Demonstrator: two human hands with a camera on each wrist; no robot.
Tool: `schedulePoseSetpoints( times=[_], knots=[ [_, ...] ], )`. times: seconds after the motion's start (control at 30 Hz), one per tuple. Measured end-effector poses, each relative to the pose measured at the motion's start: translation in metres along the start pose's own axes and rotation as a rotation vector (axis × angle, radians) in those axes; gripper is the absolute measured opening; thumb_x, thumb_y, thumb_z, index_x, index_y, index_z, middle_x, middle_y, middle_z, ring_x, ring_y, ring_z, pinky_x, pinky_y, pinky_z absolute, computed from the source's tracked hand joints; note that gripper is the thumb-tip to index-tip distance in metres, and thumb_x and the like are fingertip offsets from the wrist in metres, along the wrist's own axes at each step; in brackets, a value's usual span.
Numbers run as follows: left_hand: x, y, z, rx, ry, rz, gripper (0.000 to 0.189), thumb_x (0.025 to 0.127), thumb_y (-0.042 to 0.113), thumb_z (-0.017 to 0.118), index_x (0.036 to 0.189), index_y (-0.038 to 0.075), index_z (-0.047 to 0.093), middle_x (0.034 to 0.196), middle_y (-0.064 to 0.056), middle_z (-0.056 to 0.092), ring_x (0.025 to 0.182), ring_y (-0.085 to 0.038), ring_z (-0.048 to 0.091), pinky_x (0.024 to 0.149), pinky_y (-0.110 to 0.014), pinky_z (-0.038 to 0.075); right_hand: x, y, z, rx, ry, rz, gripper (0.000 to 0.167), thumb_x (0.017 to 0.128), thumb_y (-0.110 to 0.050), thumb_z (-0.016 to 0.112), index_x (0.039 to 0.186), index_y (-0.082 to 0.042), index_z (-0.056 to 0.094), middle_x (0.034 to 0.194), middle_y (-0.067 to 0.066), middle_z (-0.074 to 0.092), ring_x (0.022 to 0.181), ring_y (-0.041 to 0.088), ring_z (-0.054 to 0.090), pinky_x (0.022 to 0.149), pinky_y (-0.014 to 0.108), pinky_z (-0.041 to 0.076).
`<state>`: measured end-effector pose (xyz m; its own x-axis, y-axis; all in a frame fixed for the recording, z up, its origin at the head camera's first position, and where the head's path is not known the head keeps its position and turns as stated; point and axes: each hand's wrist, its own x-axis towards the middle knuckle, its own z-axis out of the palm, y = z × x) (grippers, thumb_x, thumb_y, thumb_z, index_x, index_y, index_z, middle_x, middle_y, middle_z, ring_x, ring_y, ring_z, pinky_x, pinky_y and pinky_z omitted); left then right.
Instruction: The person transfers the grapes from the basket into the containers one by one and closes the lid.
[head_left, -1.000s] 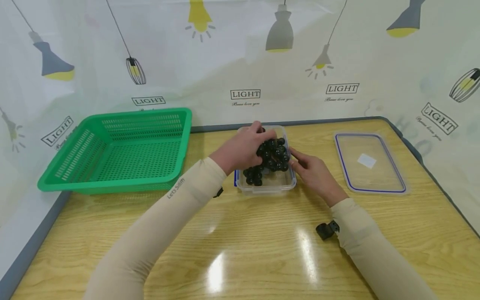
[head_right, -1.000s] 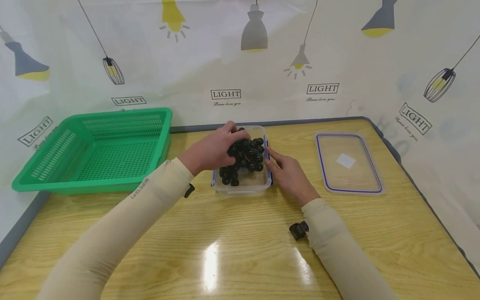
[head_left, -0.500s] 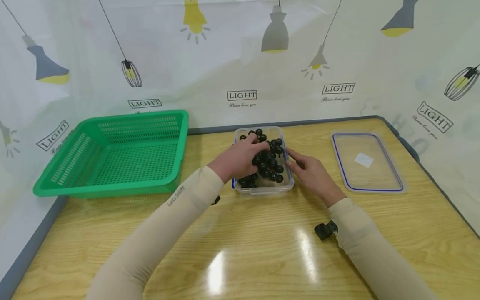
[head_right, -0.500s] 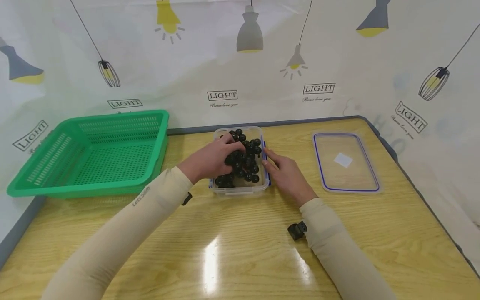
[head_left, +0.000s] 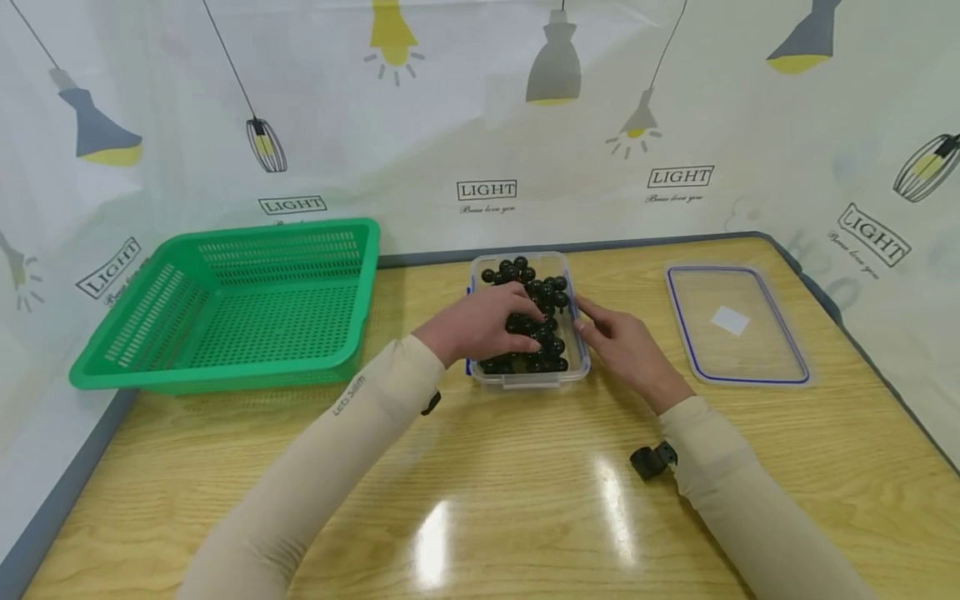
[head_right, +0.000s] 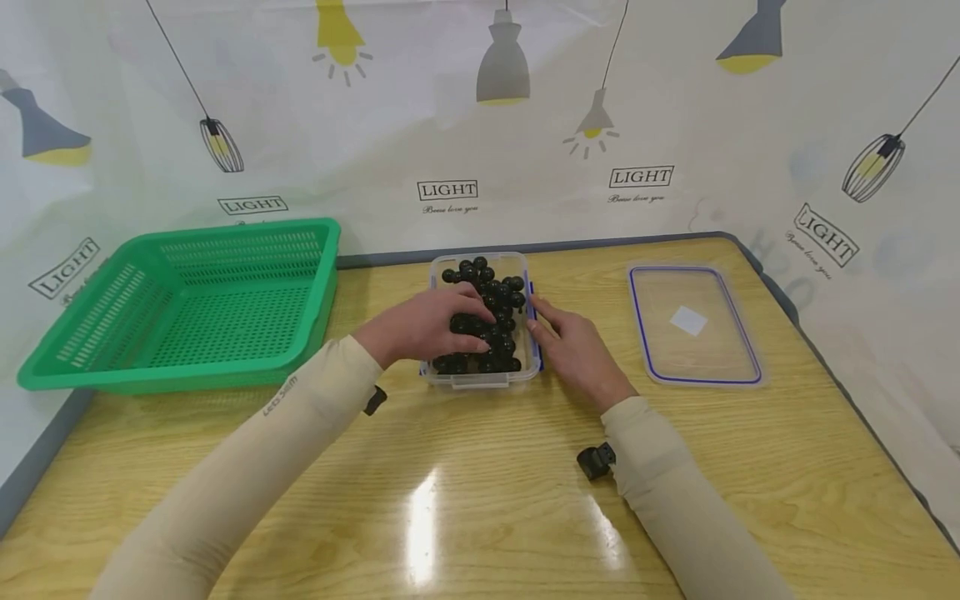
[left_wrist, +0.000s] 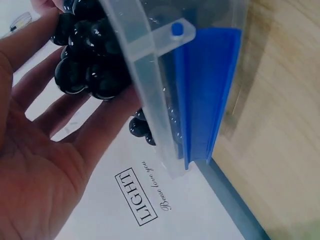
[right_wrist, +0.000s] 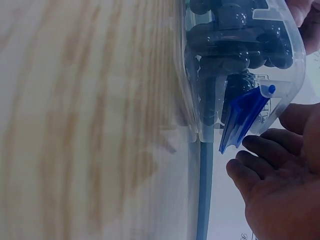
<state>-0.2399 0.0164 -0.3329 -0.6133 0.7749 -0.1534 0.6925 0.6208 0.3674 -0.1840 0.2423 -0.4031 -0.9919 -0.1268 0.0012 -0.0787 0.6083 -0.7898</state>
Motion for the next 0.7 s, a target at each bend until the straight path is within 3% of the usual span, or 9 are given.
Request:
schedulePoseSetpoints(
  times=[0.07, 0.17, 0.27, 0.43, 0.6, 0.7],
  knots=[
    [0.001, 0.001, 0.002, 0.023, 0.021, 0.008, 0.04, 0.093, 0.037, 0.069, 0.128, 0.017, 0.066, 0.127, -0.001, 0.054, 0.109, -0.016, 0.056, 0.095, -0.031, 0.046, 0.0, 0.0, 0.0, -0.008, 0.003, -0.002, 0.052, 0.106, -0.033, 0.045, 0.153, -0.013, 0.034, 0.146, 0.02, 0.045, 0.117, 0.033, 0.055, 0.089, 0.045, 0.044],
    [0.002, 0.004, 0.007, 0.077, 0.04, 0.022, 0.041, 0.091, 0.036, 0.071, 0.127, 0.017, 0.068, 0.122, -0.001, 0.055, 0.104, -0.014, 0.057, 0.091, -0.028, 0.047, 0.0, 0.0, 0.0, -0.011, 0.006, 0.003, 0.052, 0.106, -0.034, 0.045, 0.153, -0.014, 0.034, 0.136, 0.023, 0.053, 0.092, 0.033, 0.058, 0.079, 0.043, 0.043],
    [0.003, 0.008, 0.012, 0.129, 0.049, 0.035, 0.041, 0.091, 0.036, 0.072, 0.127, 0.016, 0.068, 0.119, -0.002, 0.055, 0.099, -0.014, 0.057, 0.087, -0.027, 0.048, -0.001, -0.001, 0.0, -0.012, 0.004, 0.014, 0.053, 0.106, -0.034, 0.045, 0.154, -0.015, 0.033, 0.136, 0.023, 0.054, 0.088, 0.031, 0.056, 0.076, 0.041, 0.041],
    [0.001, 0.007, 0.016, 0.173, 0.047, 0.087, 0.045, 0.092, 0.038, 0.069, 0.131, 0.015, 0.065, 0.12, -0.003, 0.057, 0.1, -0.016, 0.059, 0.088, -0.029, 0.049, -0.001, -0.001, 0.002, -0.003, -0.007, 0.023, 0.053, 0.106, -0.034, 0.045, 0.154, -0.015, 0.033, 0.147, 0.02, 0.043, 0.112, 0.031, 0.056, 0.081, 0.042, 0.041],
    [-0.003, -0.004, 0.01, 0.071, 0.017, 0.147, 0.037, 0.1, 0.026, 0.061, 0.134, 0.01, 0.061, 0.129, -0.005, 0.057, 0.112, -0.017, 0.059, 0.094, -0.029, 0.047, -0.002, -0.002, 0.001, 0.02, -0.011, 0.011, 0.053, 0.106, -0.033, 0.044, 0.154, -0.014, 0.032, 0.149, 0.019, 0.041, 0.127, 0.035, 0.049, 0.097, 0.049, 0.044],
    [-0.004, -0.008, 0.008, 0.015, 0.009, 0.159, 0.034, 0.1, 0.017, 0.059, 0.133, 0.009, 0.061, 0.132, -0.006, 0.057, 0.118, -0.02, 0.057, 0.097, -0.029, 0.045, -0.001, -0.002, 0.001, 0.035, -0.017, 0.003, 0.053, 0.106, -0.032, 0.044, 0.154, -0.013, 0.032, 0.15, 0.019, 0.039, 0.13, 0.036, 0.045, 0.101, 0.052, 0.041]
  ],
)
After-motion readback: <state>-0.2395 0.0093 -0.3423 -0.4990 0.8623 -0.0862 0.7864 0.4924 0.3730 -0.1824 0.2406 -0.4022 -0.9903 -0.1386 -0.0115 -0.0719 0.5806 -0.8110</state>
